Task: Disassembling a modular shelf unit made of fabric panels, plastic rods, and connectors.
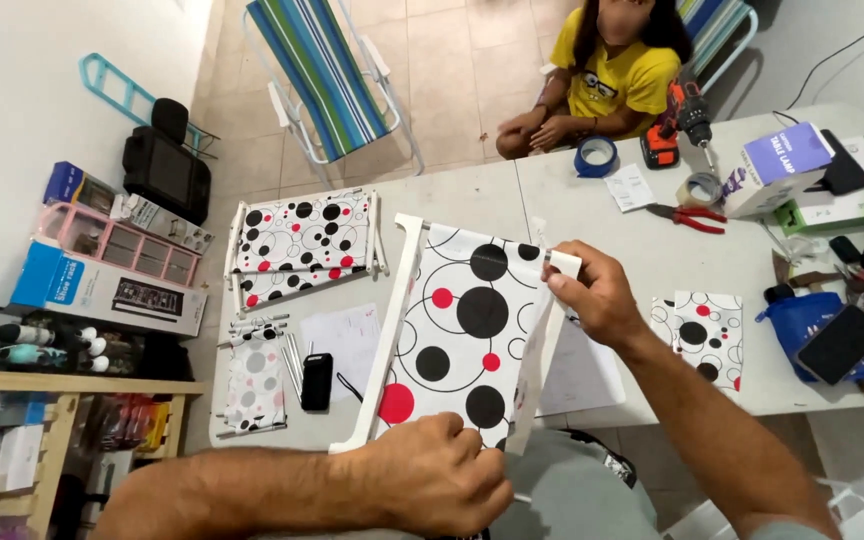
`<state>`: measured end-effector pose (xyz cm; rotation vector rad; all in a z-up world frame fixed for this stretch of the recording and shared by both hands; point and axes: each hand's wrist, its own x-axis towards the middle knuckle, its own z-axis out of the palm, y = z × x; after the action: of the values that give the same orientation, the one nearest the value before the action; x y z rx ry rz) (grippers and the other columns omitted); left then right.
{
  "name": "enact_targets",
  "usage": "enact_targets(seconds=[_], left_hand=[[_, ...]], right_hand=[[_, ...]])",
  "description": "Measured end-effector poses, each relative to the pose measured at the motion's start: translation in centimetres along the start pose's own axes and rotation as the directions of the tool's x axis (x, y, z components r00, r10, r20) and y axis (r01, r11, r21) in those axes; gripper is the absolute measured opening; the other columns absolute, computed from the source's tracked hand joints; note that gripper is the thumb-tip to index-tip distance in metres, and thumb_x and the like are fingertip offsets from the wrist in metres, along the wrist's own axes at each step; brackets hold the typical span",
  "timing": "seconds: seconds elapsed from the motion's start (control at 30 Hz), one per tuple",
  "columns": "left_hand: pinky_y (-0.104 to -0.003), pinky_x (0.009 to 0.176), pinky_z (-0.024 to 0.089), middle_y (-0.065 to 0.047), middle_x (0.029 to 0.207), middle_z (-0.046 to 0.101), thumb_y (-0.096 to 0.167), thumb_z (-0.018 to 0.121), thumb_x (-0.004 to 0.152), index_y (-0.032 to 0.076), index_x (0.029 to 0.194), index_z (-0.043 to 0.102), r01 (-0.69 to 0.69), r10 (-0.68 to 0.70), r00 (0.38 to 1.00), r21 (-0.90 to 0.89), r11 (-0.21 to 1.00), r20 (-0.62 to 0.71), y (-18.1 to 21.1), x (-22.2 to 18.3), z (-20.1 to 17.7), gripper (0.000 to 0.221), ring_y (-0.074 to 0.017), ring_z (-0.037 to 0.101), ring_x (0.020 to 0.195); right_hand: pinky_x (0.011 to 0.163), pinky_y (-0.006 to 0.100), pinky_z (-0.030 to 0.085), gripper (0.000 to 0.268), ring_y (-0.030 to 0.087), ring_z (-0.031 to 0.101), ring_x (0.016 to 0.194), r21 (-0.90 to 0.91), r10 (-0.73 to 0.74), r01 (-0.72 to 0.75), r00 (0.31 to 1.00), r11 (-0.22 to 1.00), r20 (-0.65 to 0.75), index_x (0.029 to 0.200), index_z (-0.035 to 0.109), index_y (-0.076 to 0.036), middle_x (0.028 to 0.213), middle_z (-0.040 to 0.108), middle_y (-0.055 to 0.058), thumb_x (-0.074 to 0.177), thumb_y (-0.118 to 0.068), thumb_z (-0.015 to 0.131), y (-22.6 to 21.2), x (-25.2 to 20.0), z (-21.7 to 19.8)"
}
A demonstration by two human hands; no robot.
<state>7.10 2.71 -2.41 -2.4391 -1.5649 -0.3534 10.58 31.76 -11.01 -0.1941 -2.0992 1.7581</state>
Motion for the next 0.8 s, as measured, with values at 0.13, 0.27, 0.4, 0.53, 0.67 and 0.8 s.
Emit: enact_targets(seconds=[0.13, 0.27, 0.4, 0.53, 0.67, 0.8], left_hand=[[-0.051, 0.057, 0.049, -0.012, 0.081, 0.065, 0.055, 0.043, 0.100, 0.007, 0.091, 0.063, 0.126, 0.004, 0.928, -0.324, 0.938, 0.373, -3.8, 2.3, -4.3, 0.053, -0.0335, 0.062, 0.068], [-0.050, 0.081, 0.052, -0.016, 0.109, 0.063, 0.043, 0.055, 0.104, 0.004, 0.120, 0.061, 0.297, -0.292, 0.941, 0.000, 0.955, -0.168, -9.9, 3.2, -3.6, 0.042, -0.0356, 0.064, 0.099], [-0.053, 0.060, 0.056, -0.010, 0.078, 0.065, 0.032, 0.057, 0.099, 0.008, 0.106, 0.061, 0.476, -0.476, 0.878, -0.198, 0.857, 0.050, -10.7, 3.8, -2.1, 0.025, -0.0396, 0.071, 0.069], [-0.046, 0.055, 0.057, -0.007, 0.068, 0.063, 0.031, 0.054, 0.103, 0.011, 0.096, 0.060, 0.431, -0.438, 0.898, -0.251, 0.867, 0.029, -10.7, 4.3, -3.5, 0.022, -0.0342, 0.071, 0.062], [-0.041, 0.053, 0.058, -0.004, 0.065, 0.064, 0.026, 0.057, 0.102, 0.013, 0.095, 0.061, 0.384, -0.391, 0.920, -0.217, 0.897, 0.012, -11.0, 4.3, -3.7, 0.015, -0.0290, 0.071, 0.058], [-0.041, 0.056, 0.060, -0.005, 0.066, 0.064, 0.021, 0.060, 0.100, 0.014, 0.098, 0.061, 0.366, -0.361, 0.930, -0.235, 0.900, 0.068, -11.1, 3.7, -3.8, 0.008, -0.0281, 0.071, 0.058]], right_hand=[[0.068, 0.031, 0.041, 0.009, 0.017, 0.046, 0.072, 0.024, -0.243, 0.244, 0.969, 0.970, -0.033, 0.084, 0.054, -0.007, 0.079, 0.052, 0.003, 0.086, -0.016, 0.053, -2.4, 0.2, 1.4], [0.072, 0.033, 0.042, 0.018, 0.018, 0.049, 0.070, 0.039, -0.486, 0.484, 0.872, 0.874, 0.060, 0.078, 0.058, -0.010, 0.074, 0.052, 0.003, 0.087, -0.025, 0.062, -3.8, 0.3, 2.5], [0.078, 0.032, 0.040, 0.020, 0.017, 0.053, 0.063, -0.016, -0.583, 0.600, 0.784, 0.800, 0.214, 0.076, 0.069, -0.016, 0.068, 0.058, -0.004, 0.086, -0.034, 0.067, -7.1, 1.4, 2.6], [0.081, 0.037, 0.045, 0.041, 0.022, 0.058, 0.062, -0.080, -0.500, 0.558, 0.790, 0.826, 0.354, 0.080, 0.069, -0.013, 0.065, 0.058, 0.000, 0.090, -0.053, 0.068, -9.8, 1.4, 1.3], [0.073, 0.040, 0.050, 0.032, 0.032, 0.059, 0.057, -0.161, -0.445, 0.559, 0.775, 0.813, 0.449, 0.075, 0.061, -0.012, 0.059, 0.053, 0.005, 0.096, -0.035, 0.067, -11.5, 1.7, 0.6], [0.069, 0.044, 0.051, 0.030, 0.036, 0.059, 0.059, -0.163, -0.403, 0.550, 0.754, 0.819, 0.519, 0.078, 0.058, -0.011, 0.060, 0.050, 0.007, 0.100, -0.030, 0.059, -11.6, 1.6, 0.6]])
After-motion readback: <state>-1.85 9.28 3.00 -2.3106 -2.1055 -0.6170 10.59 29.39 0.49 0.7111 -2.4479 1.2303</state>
